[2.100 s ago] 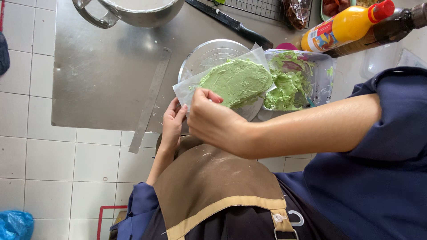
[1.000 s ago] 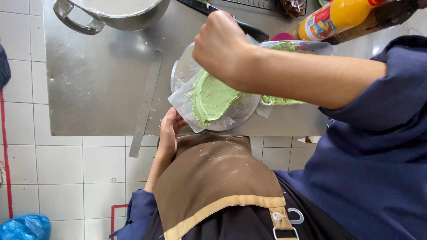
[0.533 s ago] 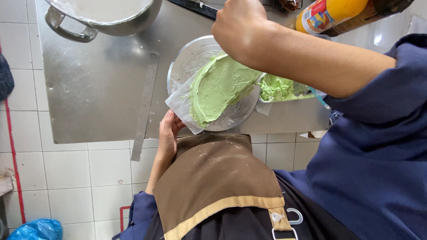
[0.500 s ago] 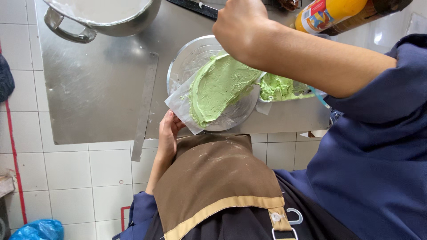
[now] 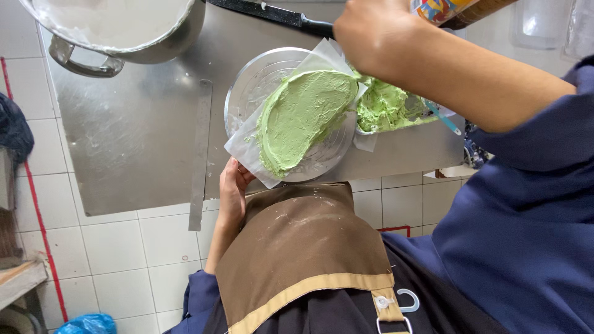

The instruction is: The person spreads a green cream filling onto a thin cake layer using a small spatula, then folds the cake over the filling and presses the edges together by hand.

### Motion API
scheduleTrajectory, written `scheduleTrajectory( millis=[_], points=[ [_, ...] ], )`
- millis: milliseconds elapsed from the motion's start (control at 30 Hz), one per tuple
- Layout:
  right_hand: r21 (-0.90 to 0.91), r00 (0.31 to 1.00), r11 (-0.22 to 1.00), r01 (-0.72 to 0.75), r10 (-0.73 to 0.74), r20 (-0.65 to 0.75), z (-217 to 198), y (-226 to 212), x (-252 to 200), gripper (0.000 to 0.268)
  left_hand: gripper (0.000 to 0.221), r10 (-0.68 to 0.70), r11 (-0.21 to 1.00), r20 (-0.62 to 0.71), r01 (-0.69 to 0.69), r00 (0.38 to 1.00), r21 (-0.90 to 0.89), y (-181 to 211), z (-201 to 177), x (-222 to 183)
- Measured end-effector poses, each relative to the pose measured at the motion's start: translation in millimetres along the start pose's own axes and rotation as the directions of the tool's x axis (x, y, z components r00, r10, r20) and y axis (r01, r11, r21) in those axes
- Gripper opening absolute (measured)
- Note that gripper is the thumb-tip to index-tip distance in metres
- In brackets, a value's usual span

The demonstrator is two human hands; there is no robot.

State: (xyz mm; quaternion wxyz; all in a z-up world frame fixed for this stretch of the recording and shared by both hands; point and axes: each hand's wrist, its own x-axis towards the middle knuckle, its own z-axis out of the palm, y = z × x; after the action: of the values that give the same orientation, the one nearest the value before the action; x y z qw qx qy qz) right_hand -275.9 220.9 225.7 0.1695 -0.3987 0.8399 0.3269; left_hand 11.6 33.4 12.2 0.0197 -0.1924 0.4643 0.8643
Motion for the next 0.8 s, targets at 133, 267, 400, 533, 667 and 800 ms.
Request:
scheduleTrajectory(
  millis=[133,267,400,533,667,800],
  points=[
    [0.235,0.986,0.962,-0.142,0.117,0.117,17,29,-33,0.026,0.056,-0.032,0.999,-0.010,0.032,0.999,0.007,-3,-1,-1],
    [0.448,0.964,0.889,-0.099,0.197,-0.179,27,66,-121,0.029,0.056,-0.052,0.998,-0.023,0.051,0.998,-0.033,-7,-4,3],
    [0.083,0.925,0.922,-0.378,0.380,-0.011,64,77,-173,0.032,0.058,-0.058,0.998,-0.015,0.057,0.998,-0.036,-11,-8,6],
    [0.999,0.841,0.050,-0.007,0.541,-0.021,190,42,-190,0.013,0.058,-0.091,0.995,-0.036,0.089,0.995,-0.049,-13,-11,9],
    [0.777,0.803,-0.603,0.180,0.546,0.238,325,-62,-174,0.021,0.057,-0.095,0.994,-0.056,0.091,0.994,-0.066,-13,-8,10],
    [0.500,0.827,-0.831,0.244,0.448,0.339,379,-159,-153,0.017,0.057,-0.098,0.992,-0.070,0.092,0.993,-0.082,-14,-4,10]
  ],
)
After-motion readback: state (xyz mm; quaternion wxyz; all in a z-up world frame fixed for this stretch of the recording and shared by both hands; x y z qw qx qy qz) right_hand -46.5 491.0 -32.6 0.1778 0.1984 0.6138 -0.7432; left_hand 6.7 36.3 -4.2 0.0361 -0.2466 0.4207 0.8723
